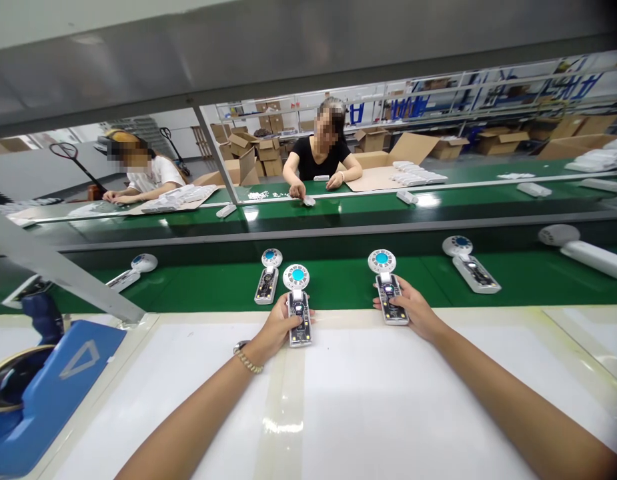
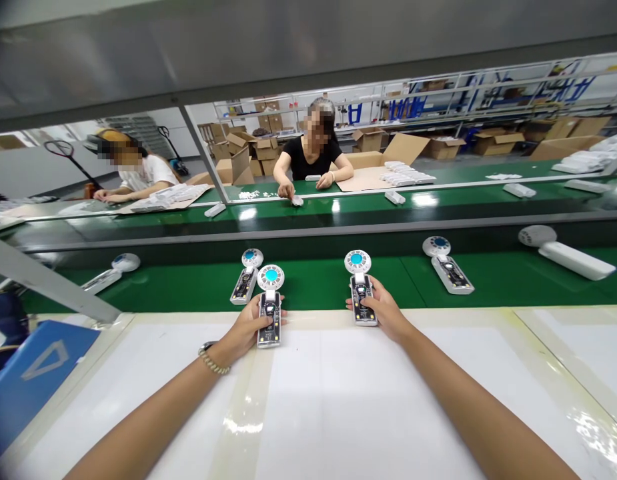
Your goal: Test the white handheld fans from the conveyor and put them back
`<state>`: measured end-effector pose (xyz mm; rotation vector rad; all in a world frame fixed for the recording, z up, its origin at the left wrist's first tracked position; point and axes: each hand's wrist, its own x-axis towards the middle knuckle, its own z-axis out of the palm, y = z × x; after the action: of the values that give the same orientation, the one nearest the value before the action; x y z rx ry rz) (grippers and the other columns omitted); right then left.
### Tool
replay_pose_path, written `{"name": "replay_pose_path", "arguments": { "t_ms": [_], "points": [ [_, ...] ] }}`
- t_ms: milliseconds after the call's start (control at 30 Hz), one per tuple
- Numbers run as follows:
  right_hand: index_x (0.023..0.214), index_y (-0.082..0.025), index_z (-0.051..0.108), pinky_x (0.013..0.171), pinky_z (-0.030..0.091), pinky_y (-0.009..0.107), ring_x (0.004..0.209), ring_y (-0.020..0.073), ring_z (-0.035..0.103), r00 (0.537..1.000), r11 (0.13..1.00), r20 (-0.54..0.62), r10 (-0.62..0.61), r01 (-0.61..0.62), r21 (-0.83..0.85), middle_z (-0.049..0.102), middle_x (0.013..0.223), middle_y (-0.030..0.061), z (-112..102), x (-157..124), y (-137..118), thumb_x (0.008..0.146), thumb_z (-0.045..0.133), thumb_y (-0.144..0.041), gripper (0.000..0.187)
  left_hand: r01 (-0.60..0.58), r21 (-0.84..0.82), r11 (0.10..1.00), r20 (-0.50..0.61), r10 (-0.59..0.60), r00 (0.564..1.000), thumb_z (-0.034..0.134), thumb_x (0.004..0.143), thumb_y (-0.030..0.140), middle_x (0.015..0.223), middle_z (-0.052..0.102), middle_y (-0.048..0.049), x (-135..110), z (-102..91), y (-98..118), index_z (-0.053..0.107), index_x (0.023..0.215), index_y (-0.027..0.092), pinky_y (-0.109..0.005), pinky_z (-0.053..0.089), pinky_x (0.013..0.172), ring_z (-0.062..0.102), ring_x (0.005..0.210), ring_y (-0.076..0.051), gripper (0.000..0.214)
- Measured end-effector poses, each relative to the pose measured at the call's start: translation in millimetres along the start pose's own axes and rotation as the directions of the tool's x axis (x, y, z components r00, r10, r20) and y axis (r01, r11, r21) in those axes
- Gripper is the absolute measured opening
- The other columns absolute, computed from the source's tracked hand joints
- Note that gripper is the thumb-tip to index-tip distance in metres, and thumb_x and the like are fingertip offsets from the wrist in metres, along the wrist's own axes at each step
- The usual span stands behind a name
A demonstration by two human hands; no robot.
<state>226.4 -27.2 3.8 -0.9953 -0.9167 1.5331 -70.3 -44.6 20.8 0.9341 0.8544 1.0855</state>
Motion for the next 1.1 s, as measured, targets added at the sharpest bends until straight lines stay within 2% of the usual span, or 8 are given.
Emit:
{"name": "replay_pose_path", "arguments": {
  "t_ms": [200, 333, 533, 800, 967, 1100],
  "points": [
    [0.118, -0.026, 0.041, 0.085, 0.048, 0.049, 0.086, 0.0246, 0.066, 1.0, 1.0, 0.02, -0.001, 0.001, 0.006, 0.066, 0.1, 0.0046, -3.1, 0.3, 1.5, 0.067, 0.06, -0.015, 0.056, 0.036, 0.009, 0.999, -0.006, -0.036, 0.999, 0.069, 0.061, 0.01, 0.124, 0.049, -0.01, -3.0, 3.6, 4.6, 0.045, 0.105, 0.018, -0.037, 0.051, 0.078, 0.062, 0.09, -0.021, 0.051],
    [0.118, -0.025, 0.041, 0.085, 0.049, 0.048, 0.084, 0.0245, 0.066, 1.0, 1.0, 0.025, 0.001, -0.001, -0.005, 0.068, 0.088, 0.0031, -4.5, 0.7, 1.8, 0.067, 0.06, -0.015, 0.056, 0.062, 0.012, 0.998, -0.015, -0.062, 0.998, 0.069, 0.061, 0.01, 0.121, 0.051, -0.0099, -3.7, 5.1, 6.4, 0.045, 0.105, 0.018, -0.038, 0.05, 0.081, 0.062, 0.089, -0.021, 0.05],
    [0.119, -0.026, 0.041, 0.082, 0.05, 0.048, 0.08, 0.0238, 0.067, 0.999, 1.0, 0.043, -0.002, 0.003, -0.021, 0.069, 0.085, 0.0025, -6.4, 1.8, 3.0, 0.068, 0.06, -0.016, 0.055, 0.052, 0.001, 0.999, -0.014, -0.052, 0.999, 0.069, 0.061, 0.009, 0.121, 0.051, -0.01, -3.6, 5.3, 6.4, 0.046, 0.105, 0.018, -0.039, 0.05, 0.082, 0.062, 0.091, -0.021, 0.05],
    [0.116, -0.026, 0.044, 0.083, 0.049, 0.048, 0.083, 0.0242, 0.066, 0.999, 1.0, 0.036, -0.014, 0.015, -0.021, 0.067, 0.09, 0.0026, -2.7, 0.0, -1.1, 0.065, 0.061, -0.015, 0.054, 0.073, 0.016, 0.997, -0.008, -0.073, 0.997, 0.068, 0.061, 0.008, 0.118, 0.054, -0.0106, -3.0, 5.5, 8.1, 0.047, 0.104, 0.017, -0.038, 0.05, 0.081, 0.063, 0.09, -0.021, 0.048],
    [0.115, -0.025, 0.045, 0.085, 0.048, 0.048, 0.087, 0.0248, 0.065, 0.999, 1.0, 0.047, -0.021, 0.021, 0.008, 0.064, 0.103, 0.0041, -2.8, 0.3, -0.9, 0.064, 0.061, -0.014, 0.055, 0.064, 0.01, 0.998, 0.004, -0.064, 0.998, 0.067, 0.062, 0.008, 0.116, 0.056, -0.0108, -2.1, 3.1, 6.5, 0.047, 0.104, 0.016, -0.038, 0.049, 0.081, 0.063, 0.09, -0.022, 0.047],
    [0.114, -0.026, 0.046, 0.081, 0.05, 0.043, 0.085, 0.0228, 0.065, 0.997, 0.999, 0.062, -0.038, 0.036, 0.03, 0.063, 0.108, 0.0039, -2.5, -0.2, -0.7, 0.063, 0.064, -0.016, 0.056, 0.075, -0.015, 0.997, 0.014, -0.075, 0.997, 0.067, 0.061, 0.007, 0.115, 0.057, -0.0105, -0.8, 1.9, 6.9, 0.049, 0.105, 0.017, -0.039, 0.049, 0.084, 0.063, 0.09, -0.022, 0.049]
  ]
}}
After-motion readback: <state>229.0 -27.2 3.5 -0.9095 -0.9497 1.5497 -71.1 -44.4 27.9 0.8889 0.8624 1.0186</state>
